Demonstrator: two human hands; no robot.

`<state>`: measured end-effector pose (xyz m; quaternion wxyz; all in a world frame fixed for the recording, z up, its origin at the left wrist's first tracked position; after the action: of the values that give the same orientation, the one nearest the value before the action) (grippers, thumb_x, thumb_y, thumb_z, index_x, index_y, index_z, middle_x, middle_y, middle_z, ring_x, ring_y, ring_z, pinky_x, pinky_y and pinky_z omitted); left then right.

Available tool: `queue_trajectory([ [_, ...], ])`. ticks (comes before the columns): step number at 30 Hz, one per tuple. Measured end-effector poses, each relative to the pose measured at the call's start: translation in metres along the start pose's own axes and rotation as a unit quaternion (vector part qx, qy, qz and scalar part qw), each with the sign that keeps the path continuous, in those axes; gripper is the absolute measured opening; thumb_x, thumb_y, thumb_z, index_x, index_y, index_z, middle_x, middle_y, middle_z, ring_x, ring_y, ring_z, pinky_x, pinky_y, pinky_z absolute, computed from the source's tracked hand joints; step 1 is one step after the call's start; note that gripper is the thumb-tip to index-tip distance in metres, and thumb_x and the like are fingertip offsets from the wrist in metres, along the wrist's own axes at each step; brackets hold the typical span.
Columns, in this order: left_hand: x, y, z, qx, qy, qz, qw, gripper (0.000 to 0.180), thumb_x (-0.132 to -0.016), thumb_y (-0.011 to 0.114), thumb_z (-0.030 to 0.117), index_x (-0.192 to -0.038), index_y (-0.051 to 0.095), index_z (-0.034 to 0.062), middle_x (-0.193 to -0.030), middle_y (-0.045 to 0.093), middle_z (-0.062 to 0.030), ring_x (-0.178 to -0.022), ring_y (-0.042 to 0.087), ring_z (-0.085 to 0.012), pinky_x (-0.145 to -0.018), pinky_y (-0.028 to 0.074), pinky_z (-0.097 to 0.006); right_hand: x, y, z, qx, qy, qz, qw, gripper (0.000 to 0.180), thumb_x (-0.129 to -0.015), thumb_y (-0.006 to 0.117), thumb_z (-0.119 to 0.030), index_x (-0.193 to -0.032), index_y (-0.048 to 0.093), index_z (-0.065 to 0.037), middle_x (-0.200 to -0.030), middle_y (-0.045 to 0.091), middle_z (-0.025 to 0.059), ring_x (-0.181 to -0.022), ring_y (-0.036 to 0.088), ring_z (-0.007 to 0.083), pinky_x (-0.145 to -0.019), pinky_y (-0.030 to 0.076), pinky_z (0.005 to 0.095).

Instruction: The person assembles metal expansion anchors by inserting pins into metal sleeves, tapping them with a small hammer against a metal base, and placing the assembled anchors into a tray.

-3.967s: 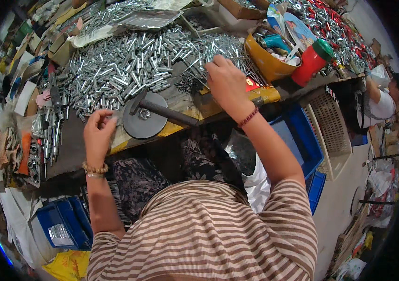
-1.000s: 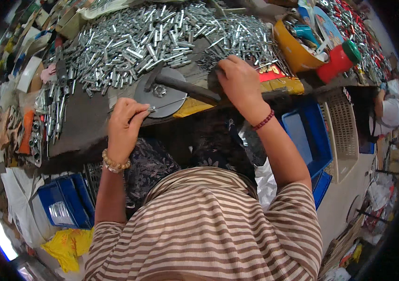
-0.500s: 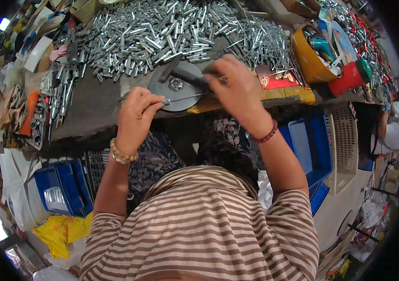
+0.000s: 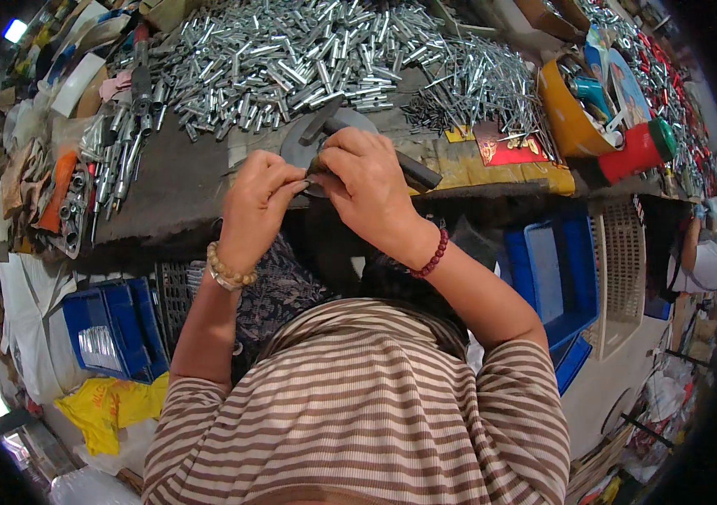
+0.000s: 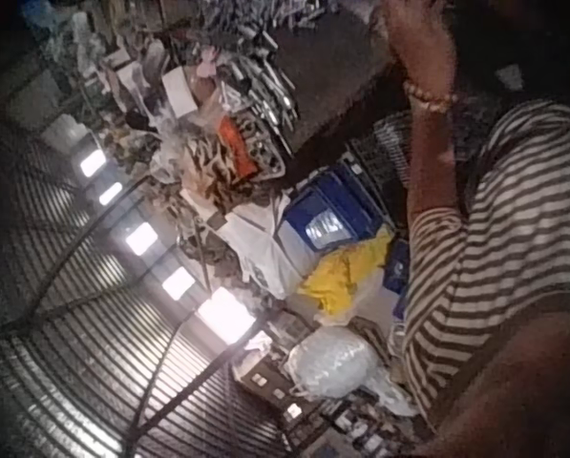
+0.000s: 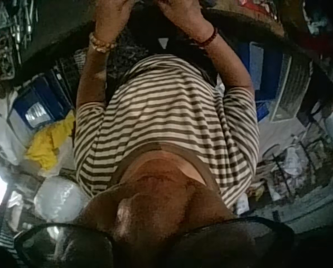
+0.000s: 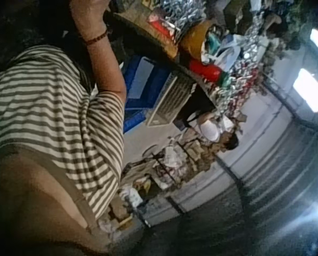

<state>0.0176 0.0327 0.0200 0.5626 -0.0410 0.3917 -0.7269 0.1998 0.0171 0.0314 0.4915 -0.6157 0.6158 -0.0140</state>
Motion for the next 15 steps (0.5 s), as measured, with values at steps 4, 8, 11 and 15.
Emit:
queue_trajectory([
  [4,0.001,0.001,-0.002,0.005,0.007,0.003,1.0,0.012,-0.09,0.072,0.003,-0.102,0.074,0.0036,-0.097,0.06,-0.0088,-0.085,0.063,-0.0242,-0.074,0.05,-0.035,0.001,0.0,-0.001,0.012,-0.008,-0.002,1.0,0.026,-0.076,0.078,-0.003,-0.099,0.066,-0.004,-0.104,0.063,0.0095,-0.1,0.062,0.0326,-0.087,0.045,0.0449],
  [8,0.0,0.002,0.001,0.007,0.009,0.01,1.0,0.013,-0.09,0.073,0.003,-0.102,0.074,0.0039,-0.096,0.06,-0.0088,-0.085,0.062,-0.0245,-0.074,0.05,-0.035,0.001,0.002,-0.008,0.083,-0.042,-0.008,0.996,0.024,-0.079,0.077,-0.006,-0.099,0.066,-0.006,-0.104,0.063,0.0093,-0.101,0.062,0.0318,-0.089,0.046,0.0448],
  [11,-0.001,0.003,0.0,0.004,-0.004,0.01,1.0,0.012,-0.088,0.074,0.006,-0.099,0.075,0.0055,-0.095,0.063,-0.0095,-0.089,0.065,-0.0307,-0.078,0.052,-0.042,0.002,0.001,-0.006,0.115,-0.064,-0.007,0.991,0.023,-0.08,0.077,-0.009,-0.101,0.066,-0.007,-0.104,0.063,0.0089,-0.1,0.063,0.0311,-0.09,0.047,0.0445],
  [15,0.0,0.002,-0.001,0.004,-0.015,0.008,1.0,0.011,-0.088,0.075,0.008,-0.099,0.075,0.006,-0.094,0.062,-0.0091,-0.089,0.065,-0.0304,-0.077,0.052,-0.041,-0.003,-0.022,-0.006,0.139,-0.003,-0.013,0.99,0.028,-0.08,0.078,-0.011,-0.106,0.068,-0.008,-0.105,0.064,0.0081,-0.101,0.063,0.0307,-0.09,0.049,0.0448],
])
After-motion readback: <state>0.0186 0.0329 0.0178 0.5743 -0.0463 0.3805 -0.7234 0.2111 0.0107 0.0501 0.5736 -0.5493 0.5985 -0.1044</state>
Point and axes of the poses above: each hand's wrist, its own x-axis away from the middle knuckle, its own y-axis out of the palm, z = x × y, the point moved 4 cm from there along -x, towards the middle knuckle
